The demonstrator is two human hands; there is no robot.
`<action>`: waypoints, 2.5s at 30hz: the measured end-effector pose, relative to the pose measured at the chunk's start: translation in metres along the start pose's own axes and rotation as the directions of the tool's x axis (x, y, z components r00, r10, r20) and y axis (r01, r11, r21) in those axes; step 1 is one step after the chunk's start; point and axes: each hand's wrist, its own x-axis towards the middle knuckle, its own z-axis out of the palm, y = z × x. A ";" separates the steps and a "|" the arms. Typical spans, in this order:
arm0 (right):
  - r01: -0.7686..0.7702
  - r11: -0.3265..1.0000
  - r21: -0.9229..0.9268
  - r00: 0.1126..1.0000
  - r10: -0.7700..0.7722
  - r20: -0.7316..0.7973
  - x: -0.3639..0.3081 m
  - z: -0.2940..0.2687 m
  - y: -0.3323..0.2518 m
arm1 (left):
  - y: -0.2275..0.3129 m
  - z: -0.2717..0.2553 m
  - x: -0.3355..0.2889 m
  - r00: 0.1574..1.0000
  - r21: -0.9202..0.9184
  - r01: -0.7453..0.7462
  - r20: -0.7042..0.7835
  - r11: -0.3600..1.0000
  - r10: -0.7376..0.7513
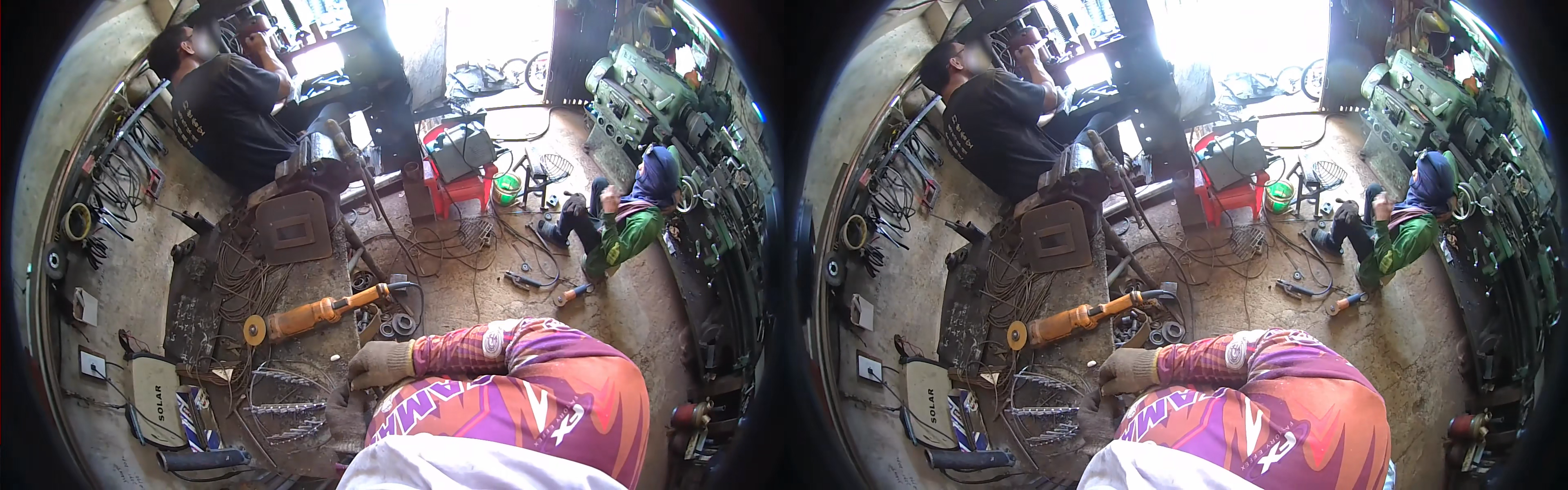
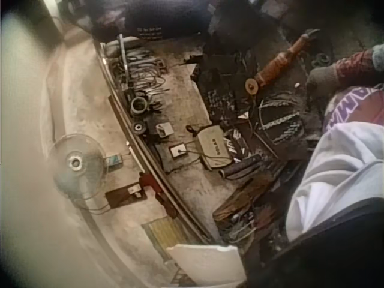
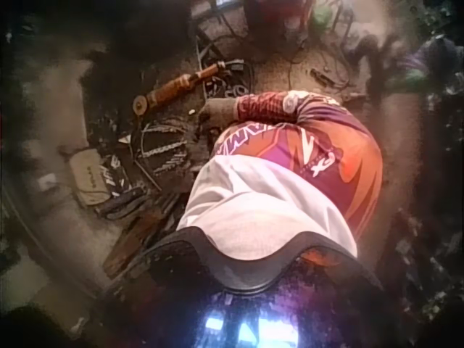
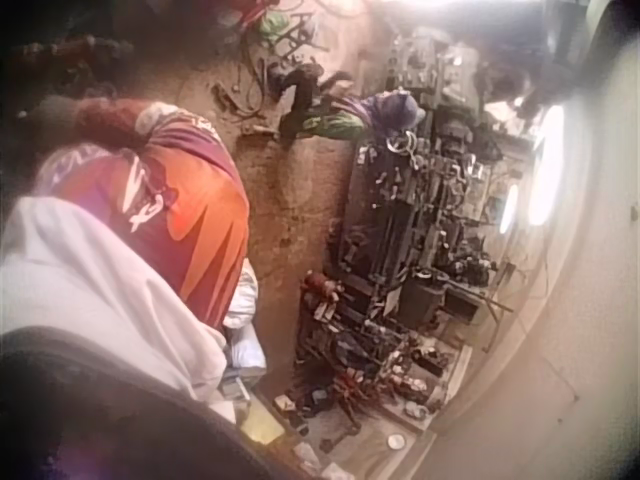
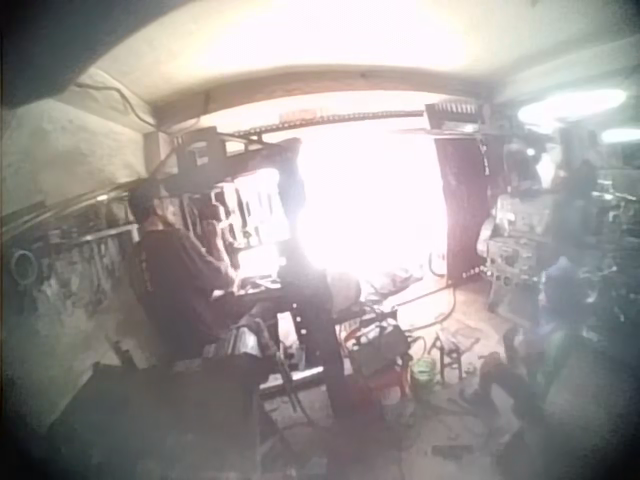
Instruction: The person manipulates a small metal part and wraps a metal piece around a wire frame assembly on a metal workbench.
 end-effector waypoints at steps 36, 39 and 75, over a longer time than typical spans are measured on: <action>-0.131 0.991 0.040 0.990 0.133 -0.038 -0.010 -0.002 0.010 | -0.005 0.019 0.015 0.998 -0.033 -0.016 -0.058 0.999 0.014; -0.136 0.987 0.088 0.988 0.142 -0.058 -0.011 0.003 0.023 | -0.010 0.022 0.018 0.997 -0.034 -0.035 -0.070 0.999 0.033; -0.026 0.969 0.246 0.984 -0.019 0.179 -0.065 -0.154 0.105 | -0.057 0.056 0.030 0.785 0.386 -0.077 -0.545 0.919 0.295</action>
